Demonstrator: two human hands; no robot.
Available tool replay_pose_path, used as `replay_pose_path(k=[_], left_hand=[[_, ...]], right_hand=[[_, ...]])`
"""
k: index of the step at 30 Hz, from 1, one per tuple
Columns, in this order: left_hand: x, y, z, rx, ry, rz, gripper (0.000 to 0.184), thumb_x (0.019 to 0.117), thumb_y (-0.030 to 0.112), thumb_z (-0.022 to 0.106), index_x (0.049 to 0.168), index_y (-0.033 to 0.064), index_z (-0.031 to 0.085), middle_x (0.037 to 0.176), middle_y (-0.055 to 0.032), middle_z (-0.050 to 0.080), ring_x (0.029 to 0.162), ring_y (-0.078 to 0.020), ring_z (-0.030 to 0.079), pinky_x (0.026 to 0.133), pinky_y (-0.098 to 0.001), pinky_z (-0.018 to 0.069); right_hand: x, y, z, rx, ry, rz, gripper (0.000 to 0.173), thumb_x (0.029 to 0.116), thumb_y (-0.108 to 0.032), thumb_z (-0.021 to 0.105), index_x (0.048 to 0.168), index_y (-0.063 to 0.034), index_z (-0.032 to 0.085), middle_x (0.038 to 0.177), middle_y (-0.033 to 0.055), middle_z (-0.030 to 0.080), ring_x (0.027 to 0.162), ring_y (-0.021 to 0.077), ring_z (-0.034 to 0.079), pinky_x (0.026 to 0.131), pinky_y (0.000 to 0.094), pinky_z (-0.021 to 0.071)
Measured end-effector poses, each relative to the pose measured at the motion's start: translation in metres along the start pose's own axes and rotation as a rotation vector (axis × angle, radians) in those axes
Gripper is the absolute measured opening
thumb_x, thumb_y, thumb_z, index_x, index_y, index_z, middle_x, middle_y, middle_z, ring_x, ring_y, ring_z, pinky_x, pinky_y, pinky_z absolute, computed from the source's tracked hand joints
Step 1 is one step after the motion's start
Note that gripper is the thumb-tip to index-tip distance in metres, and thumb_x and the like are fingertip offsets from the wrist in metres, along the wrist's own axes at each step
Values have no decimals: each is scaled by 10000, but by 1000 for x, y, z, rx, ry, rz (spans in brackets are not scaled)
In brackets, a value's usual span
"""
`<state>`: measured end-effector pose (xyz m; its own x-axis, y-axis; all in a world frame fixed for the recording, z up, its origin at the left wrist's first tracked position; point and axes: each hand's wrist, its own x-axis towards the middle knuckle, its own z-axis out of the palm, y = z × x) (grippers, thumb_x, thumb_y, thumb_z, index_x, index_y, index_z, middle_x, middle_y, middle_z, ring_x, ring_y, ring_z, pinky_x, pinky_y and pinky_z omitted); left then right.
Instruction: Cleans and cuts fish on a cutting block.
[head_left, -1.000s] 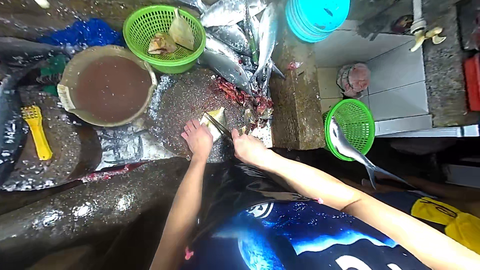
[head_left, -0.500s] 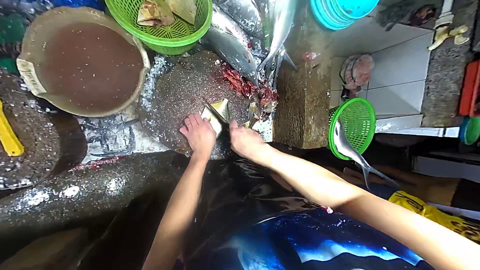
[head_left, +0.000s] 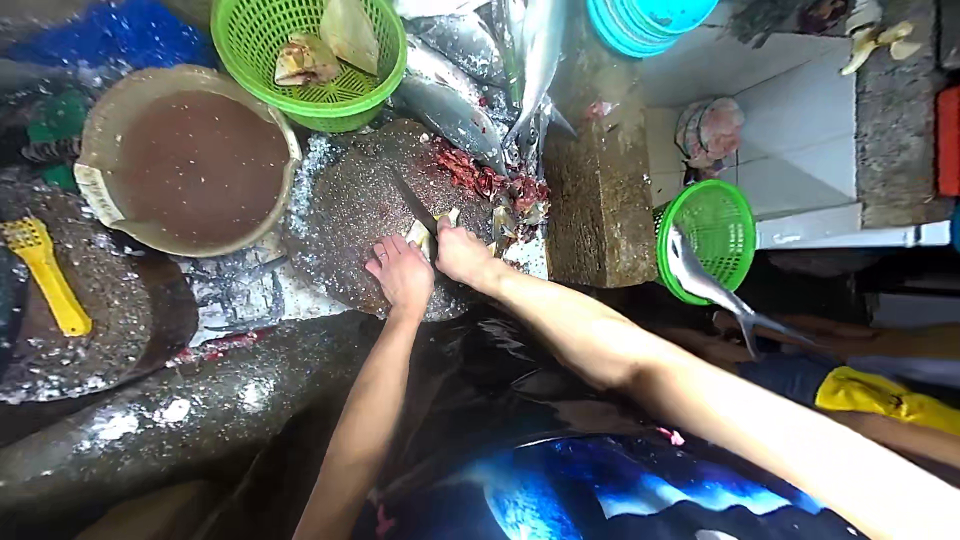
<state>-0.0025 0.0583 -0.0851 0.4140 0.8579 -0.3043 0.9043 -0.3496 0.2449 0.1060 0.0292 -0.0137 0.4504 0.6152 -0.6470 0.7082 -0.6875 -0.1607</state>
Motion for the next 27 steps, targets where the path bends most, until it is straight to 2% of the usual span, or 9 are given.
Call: replay_pose_path(k=[2,5,8,12,14,17,20,24,27], left_hand=[[-4,-3,4,3,32,35,478,1095,369,260,1295,49,553,1385,-193,549,1352,-393,481,1035,-652,397],[-5,-3,8,-29,40,42,462,1092,351,253,1283,53,550,1387,-199,536,1351,-403,474,1033,-661,392],[-10,-4,6,-49,30,53,488,1102,380,245,1321,42,521,1429,-208,501,1380,-416,445,1047,-671,387],[-10,-8,8,-16,27,74,507,1098,401,230,1345,53,505,1463,-205,482,1395,-409,436,1064,-679,373],[-4,-1,8,-38,32,43,495,1090,372,268,1353,45,531,1453,-205,507,1383,-404,456,1056,-675,374],[-3,0,7,-38,50,14,485,1087,369,263,1320,45,538,1416,-202,517,1358,-401,471,1033,-669,391],[-11,-3,9,-17,59,34,460,1088,403,230,1264,76,501,1397,-194,492,1349,-403,463,1017,-674,406],[-14,-7,11,-40,46,26,478,1088,402,225,1296,56,481,1433,-216,472,1379,-416,444,1026,-685,404],[0,6,1,-59,67,-58,501,1082,394,285,1289,21,548,1375,-228,540,1359,-418,472,1031,-667,396]], right_hand=[[-22,4,-4,29,-8,-7,575,859,-191,695,1359,-38,455,993,223,683,888,432,713,690,620,580],[-47,15,3,3,-43,43,524,869,-202,708,1307,-43,470,953,213,685,863,432,714,675,620,578],[-31,18,22,40,12,19,557,890,-198,680,1374,-54,445,938,212,697,862,429,720,677,615,576],[-41,21,17,64,29,16,543,864,-188,708,1328,-44,468,935,215,687,842,433,715,647,618,576],[-24,23,30,99,53,12,658,875,-219,712,1441,-43,427,973,232,701,890,446,715,705,632,579],[-11,17,22,103,50,-11,602,865,-234,694,1383,-61,441,969,218,693,889,431,717,694,621,578],[-40,23,12,42,29,-18,476,887,-196,676,1307,-51,505,959,216,680,861,429,709,658,616,575],[-32,33,47,81,46,46,625,878,-226,694,1416,-54,427,954,214,705,878,432,722,694,615,580],[-20,31,27,62,41,9,592,877,-221,667,1400,-48,447,983,227,699,896,440,717,700,629,575]])
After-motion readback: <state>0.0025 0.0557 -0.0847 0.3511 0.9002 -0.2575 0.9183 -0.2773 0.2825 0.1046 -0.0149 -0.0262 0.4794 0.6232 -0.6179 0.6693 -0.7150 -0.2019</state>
